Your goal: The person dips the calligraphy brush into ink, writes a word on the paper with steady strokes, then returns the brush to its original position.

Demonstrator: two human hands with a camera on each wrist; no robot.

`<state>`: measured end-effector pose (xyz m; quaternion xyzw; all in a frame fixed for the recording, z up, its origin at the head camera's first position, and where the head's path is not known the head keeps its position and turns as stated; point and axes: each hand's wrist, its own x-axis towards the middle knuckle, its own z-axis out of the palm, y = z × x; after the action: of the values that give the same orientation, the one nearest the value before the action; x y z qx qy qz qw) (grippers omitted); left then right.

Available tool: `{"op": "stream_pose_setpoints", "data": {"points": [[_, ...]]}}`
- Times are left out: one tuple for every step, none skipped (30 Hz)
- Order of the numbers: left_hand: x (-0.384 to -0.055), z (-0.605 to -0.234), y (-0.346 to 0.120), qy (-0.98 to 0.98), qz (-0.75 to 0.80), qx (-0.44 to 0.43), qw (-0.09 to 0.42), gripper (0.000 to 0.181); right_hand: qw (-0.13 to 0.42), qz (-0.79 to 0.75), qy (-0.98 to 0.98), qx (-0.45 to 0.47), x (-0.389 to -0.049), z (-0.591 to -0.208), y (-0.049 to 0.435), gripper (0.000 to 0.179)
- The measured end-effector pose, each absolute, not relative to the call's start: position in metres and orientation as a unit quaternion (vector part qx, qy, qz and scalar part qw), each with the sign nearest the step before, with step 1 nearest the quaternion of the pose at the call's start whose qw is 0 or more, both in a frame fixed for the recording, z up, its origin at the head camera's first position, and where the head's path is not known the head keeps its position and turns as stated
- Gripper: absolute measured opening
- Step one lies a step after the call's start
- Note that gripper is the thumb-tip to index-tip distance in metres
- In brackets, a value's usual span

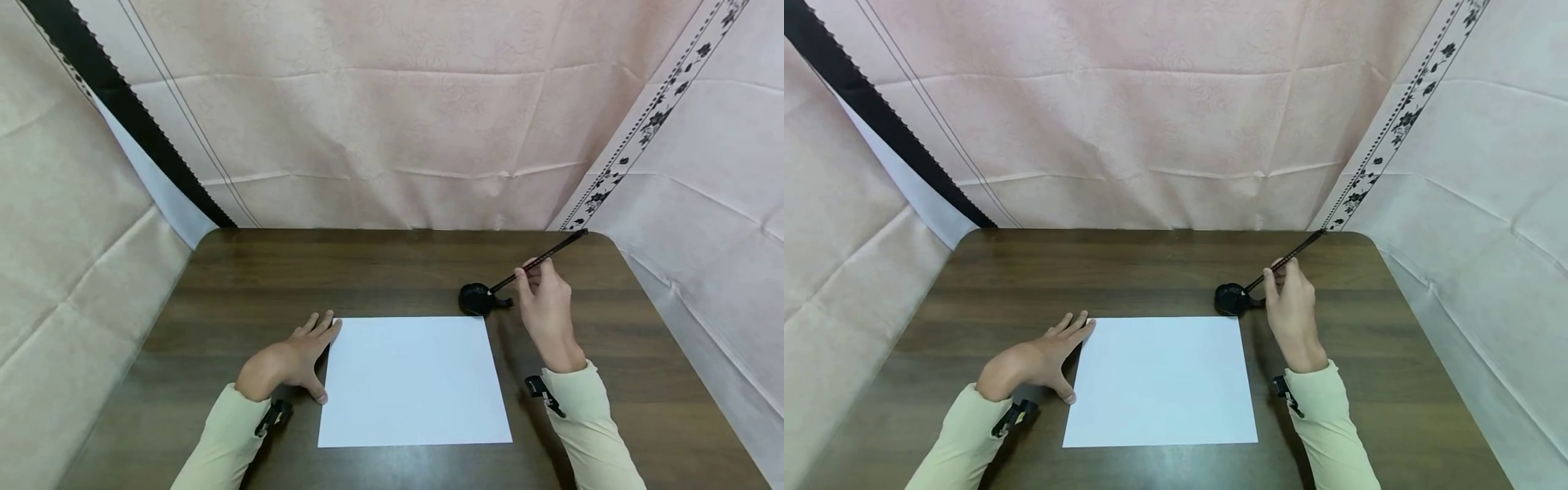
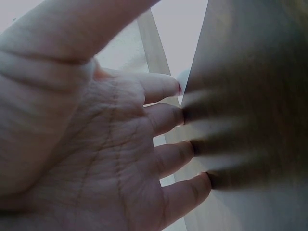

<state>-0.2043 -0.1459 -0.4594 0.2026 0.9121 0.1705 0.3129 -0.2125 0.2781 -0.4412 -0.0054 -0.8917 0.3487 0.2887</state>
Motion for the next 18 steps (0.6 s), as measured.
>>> {"op": "stream_pose_setpoints", "data": {"points": [[-0.2038,-0.4593,-0.1458,0.912,0.169,0.202,0.314,0.139,0.294,0.352,-0.889,-0.006,-0.2121,-0.4400,0.2785,0.016],[-0.2037,-0.4596,-0.1458,0.912,0.168,0.200,0.315,0.139,0.299,0.356,-0.885,-0.005,-0.2118,-0.4389,0.2787,0.016],[-0.2035,-0.4593,-0.1456,0.912,0.168,0.200,0.315,0.139,0.302,0.359,-0.883,-0.005,-0.2115,-0.4380,0.2788,0.017],[-0.2038,-0.4595,-0.1454,0.912,0.167,0.200,0.315,0.139,0.304,0.362,-0.881,-0.005,-0.2111,-0.4377,0.2786,0.017],[-0.2044,-0.4599,-0.1454,0.913,0.165,0.200,0.315,0.139,0.304,0.364,-0.880,-0.004,-0.2108,-0.4376,0.2782,0.017],[-0.2048,-0.4601,-0.1454,0.913,0.163,0.200,0.315,0.139,0.301,0.365,-0.881,-0.002,-0.2106,-0.4378,0.2775,0.017],[-0.2050,-0.4604,-0.1453,0.914,0.161,0.199,0.315,0.139,0.296,0.365,-0.883,0.000,-0.2105,-0.4382,0.2770,0.017],[-0.2053,-0.4607,-0.1453,0.914,0.161,0.200,0.315,0.139,0.290,0.364,-0.885,0.002,-0.2107,-0.4389,0.2765,0.016],[-0.2053,-0.4606,-0.1453,0.914,0.161,0.201,0.315,0.139,0.285,0.363,-0.887,0.005,-0.2108,-0.4394,0.2758,0.016],[-0.2053,-0.4611,-0.1454,0.914,0.159,0.199,0.316,0.139,0.280,0.363,-0.889,0.008,-0.2110,-0.4400,0.2751,0.015],[-0.2052,-0.4611,-0.1455,0.914,0.158,0.199,0.317,0.139,0.277,0.362,-0.890,0.011,-0.2112,-0.4405,0.2745,0.015],[-0.2049,-0.4609,-0.1455,0.913,0.160,0.199,0.317,0.139,0.275,0.362,-0.891,0.013,-0.2114,-0.4410,0.2739,0.014],[-0.2048,-0.4607,-0.1453,0.913,0.160,0.199,0.317,0.139,0.274,0.362,-0.891,0.016,-0.2117,-0.4415,0.2733,0.014],[-0.2047,-0.4603,-0.1452,0.913,0.161,0.200,0.316,0.139,0.275,0.363,-0.890,0.018,-0.2120,-0.4420,0.2726,0.014],[-0.2046,-0.4600,-0.1450,0.913,0.162,0.200,0.316,0.139,0.276,0.363,-0.890,0.021,-0.2121,-0.4426,0.2719,0.014],[-0.2045,-0.4598,-0.1449,0.913,0.163,0.199,0.315,0.139,0.276,0.363,-0.889,0.023,-0.2122,-0.4432,0.2713,0.013],[-0.2041,-0.4592,-0.1446,0.913,0.164,0.200,0.315,0.139,0.277,0.363,-0.889,0.024,-0.2121,-0.4438,0.2706,0.013],[-0.2040,-0.4591,-0.1445,0.913,0.166,0.199,0.315,0.139,0.278,0.362,-0.889,0.026,-0.2120,-0.4445,0.2698,0.013]]}}
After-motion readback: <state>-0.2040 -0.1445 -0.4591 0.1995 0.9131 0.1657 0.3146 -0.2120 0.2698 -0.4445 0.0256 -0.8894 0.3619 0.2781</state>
